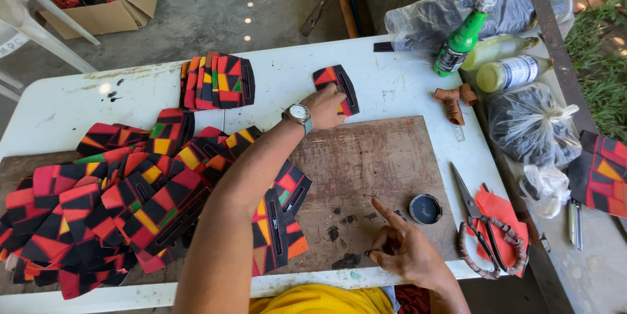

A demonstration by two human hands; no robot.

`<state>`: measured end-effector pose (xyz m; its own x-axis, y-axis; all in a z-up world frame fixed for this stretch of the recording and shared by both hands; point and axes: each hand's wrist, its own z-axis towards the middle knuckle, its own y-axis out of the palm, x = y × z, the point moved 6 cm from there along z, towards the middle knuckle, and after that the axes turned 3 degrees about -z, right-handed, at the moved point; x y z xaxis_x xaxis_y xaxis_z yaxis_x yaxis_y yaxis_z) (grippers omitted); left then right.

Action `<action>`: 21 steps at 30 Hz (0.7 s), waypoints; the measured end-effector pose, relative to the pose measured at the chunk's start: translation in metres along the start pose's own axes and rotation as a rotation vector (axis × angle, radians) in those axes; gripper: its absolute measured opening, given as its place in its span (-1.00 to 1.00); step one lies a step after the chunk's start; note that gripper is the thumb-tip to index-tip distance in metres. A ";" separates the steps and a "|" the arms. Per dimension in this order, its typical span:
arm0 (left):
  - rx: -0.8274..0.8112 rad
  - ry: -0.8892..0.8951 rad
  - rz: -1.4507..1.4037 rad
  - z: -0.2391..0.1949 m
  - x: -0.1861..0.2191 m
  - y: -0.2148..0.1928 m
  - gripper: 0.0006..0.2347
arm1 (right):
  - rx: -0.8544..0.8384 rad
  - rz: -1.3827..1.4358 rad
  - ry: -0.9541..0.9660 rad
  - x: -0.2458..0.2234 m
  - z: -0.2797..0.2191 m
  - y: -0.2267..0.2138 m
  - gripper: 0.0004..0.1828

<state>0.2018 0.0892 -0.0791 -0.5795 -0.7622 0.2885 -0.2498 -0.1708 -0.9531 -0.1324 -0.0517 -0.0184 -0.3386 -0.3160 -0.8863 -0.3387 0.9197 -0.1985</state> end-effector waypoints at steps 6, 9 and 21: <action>0.533 -0.001 -0.026 -0.004 -0.024 -0.083 -0.84 | 0.018 0.076 -0.056 0.009 -0.005 -0.003 0.17; 0.981 0.082 -0.268 -0.049 -0.034 -0.155 -0.87 | 0.016 0.153 -0.074 0.014 -0.004 -0.005 0.16; 0.620 0.066 -1.088 -0.108 0.005 -0.189 -0.80 | 0.034 0.189 -0.087 0.015 -0.001 -0.002 0.18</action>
<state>0.1620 0.1853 0.1123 -0.3448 -0.0123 0.9386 -0.2265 -0.9693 -0.0959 -0.1380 -0.0584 -0.0308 -0.3154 -0.1169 -0.9417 -0.2461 0.9685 -0.0378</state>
